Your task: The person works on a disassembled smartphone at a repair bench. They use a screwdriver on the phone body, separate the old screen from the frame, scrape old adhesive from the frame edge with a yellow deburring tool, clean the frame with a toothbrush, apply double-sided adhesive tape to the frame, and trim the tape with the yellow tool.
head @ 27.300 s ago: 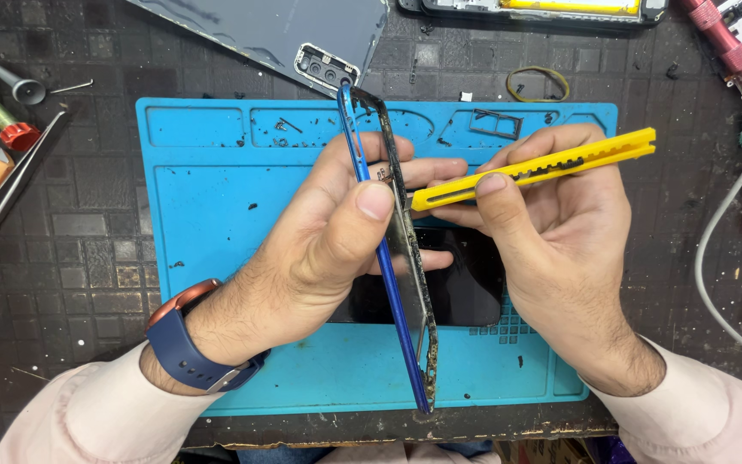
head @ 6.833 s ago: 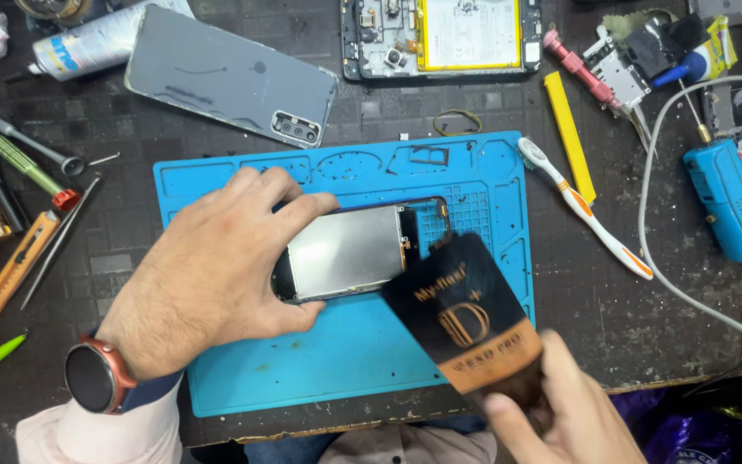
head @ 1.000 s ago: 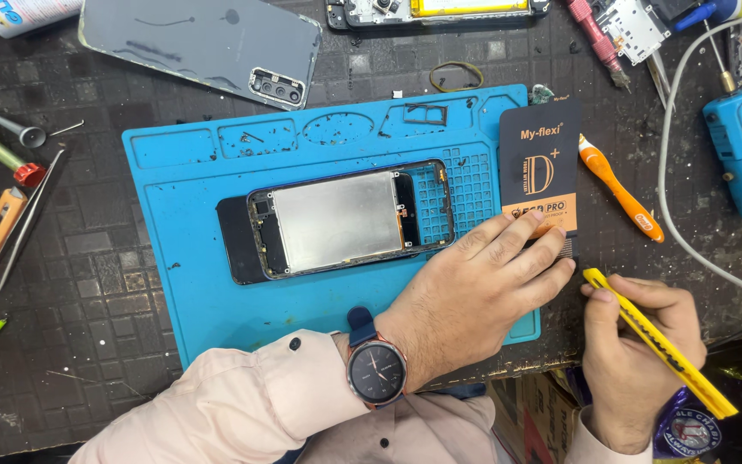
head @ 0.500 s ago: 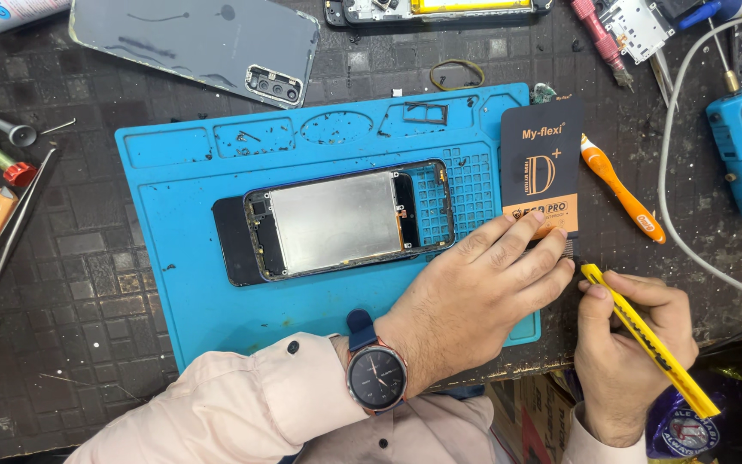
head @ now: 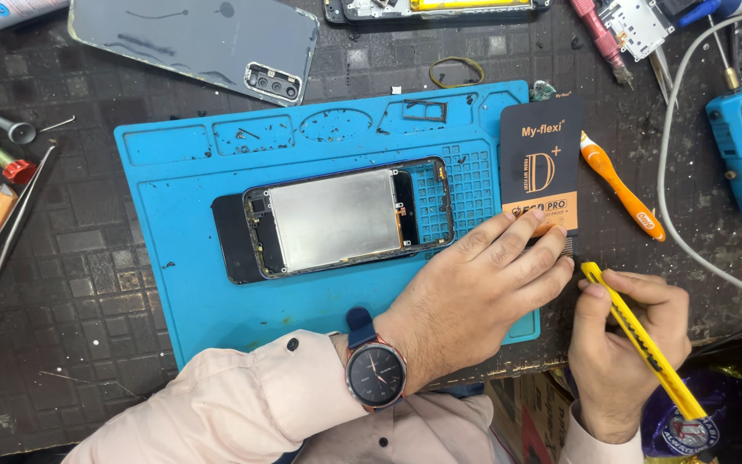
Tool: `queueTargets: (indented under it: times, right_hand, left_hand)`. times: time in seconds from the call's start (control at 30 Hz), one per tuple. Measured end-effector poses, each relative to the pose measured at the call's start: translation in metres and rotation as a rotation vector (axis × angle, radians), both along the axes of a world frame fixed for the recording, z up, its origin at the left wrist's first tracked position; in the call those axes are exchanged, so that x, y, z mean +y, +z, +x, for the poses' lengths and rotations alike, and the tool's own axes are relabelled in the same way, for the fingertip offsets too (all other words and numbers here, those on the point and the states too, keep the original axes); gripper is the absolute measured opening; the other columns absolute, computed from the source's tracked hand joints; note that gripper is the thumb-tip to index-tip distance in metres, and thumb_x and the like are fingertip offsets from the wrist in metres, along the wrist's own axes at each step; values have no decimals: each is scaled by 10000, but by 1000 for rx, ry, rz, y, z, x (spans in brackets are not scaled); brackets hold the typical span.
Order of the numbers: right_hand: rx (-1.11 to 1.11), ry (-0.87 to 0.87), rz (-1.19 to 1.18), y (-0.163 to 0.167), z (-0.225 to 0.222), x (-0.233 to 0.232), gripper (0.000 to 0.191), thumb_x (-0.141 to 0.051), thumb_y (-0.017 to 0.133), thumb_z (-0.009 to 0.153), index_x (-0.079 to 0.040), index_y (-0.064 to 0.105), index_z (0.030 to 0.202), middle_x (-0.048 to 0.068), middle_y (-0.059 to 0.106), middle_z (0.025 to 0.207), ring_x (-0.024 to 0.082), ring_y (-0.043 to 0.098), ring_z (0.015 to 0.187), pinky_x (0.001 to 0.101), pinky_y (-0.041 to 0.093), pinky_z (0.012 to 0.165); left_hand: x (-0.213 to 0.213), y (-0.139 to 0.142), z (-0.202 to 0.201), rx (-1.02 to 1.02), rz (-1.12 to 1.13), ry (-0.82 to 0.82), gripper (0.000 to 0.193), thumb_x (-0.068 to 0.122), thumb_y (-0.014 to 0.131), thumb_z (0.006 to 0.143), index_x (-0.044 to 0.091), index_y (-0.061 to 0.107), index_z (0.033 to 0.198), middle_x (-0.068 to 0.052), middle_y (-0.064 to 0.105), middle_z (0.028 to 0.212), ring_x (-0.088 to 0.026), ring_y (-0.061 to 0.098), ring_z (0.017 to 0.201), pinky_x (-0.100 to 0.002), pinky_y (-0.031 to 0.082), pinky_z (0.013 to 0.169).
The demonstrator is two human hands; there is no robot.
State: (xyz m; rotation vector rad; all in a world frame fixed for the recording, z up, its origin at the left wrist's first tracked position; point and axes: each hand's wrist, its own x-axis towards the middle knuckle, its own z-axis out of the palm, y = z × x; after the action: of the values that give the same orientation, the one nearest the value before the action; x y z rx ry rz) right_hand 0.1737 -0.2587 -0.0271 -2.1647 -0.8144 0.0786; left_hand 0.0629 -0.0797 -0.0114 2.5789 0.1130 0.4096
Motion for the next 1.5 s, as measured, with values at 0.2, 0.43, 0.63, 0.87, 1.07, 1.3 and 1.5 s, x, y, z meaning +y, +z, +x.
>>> queueTargets:
  times: [0.2,0.43,0.63,0.87,1.07,1.3,1.5]
  right_hand:
    - [112,-25,113,5,-2,8,214,-101,591,1156,26,461,1268,134,665,1041,146,687,955,235,560,891]
    - [-120,125,-52,23,-11,33,330,-35,658,1077,12,356,1201,252,607,1289,296,630,1186,368,498,1059]
    - [-62,96,-227,30,-18,60,738,-96,885,824,30,273,1217,257,440,1361,349,488,1297,462,413,1157]
    - [69,65,-209,34,-12,71,756,-119,888,848,74,241,1189,195,381,1248,288,490,1279,434,425,1152]
    - [111,7,-147,19,-16,67,651,-95,811,923,47,245,1211,149,344,1206,201,443,1200,378,411,1091]
    - [-43,57,-50,11,-21,52,517,-9,707,961,7,245,1191,126,295,1186,206,384,1142,387,339,1115]
    - [49,217,9,10,-44,55,518,18,600,725,-26,315,1155,156,344,1140,267,387,1099,471,327,1091]
  left_hand:
    - [-1,3,2,-50,71,20,443,208,576,929,42,597,1338,-132,560,1448,-324,496,1420,-438,387,1225]
    - [36,46,-36,-55,-19,61,374,229,670,1009,22,599,1312,-155,593,1406,-329,573,1319,-441,445,1145]
    - [95,78,-75,163,131,312,939,377,870,596,-41,535,1367,-182,549,1329,-351,530,1226,-441,443,1031]
    - [112,87,-74,417,118,274,780,298,906,550,-31,587,1182,-153,569,1060,-323,572,1015,-398,496,843]
    - [116,78,-67,532,119,259,692,337,912,497,25,587,1022,-122,576,1017,-309,591,1001,-398,539,823]
    - [123,85,-77,423,109,304,680,346,901,474,28,601,994,-117,590,984,-307,606,960,-401,556,754]
    - [167,116,-85,268,288,374,640,339,879,544,8,654,1042,-144,613,1005,-324,630,950,-433,552,698]
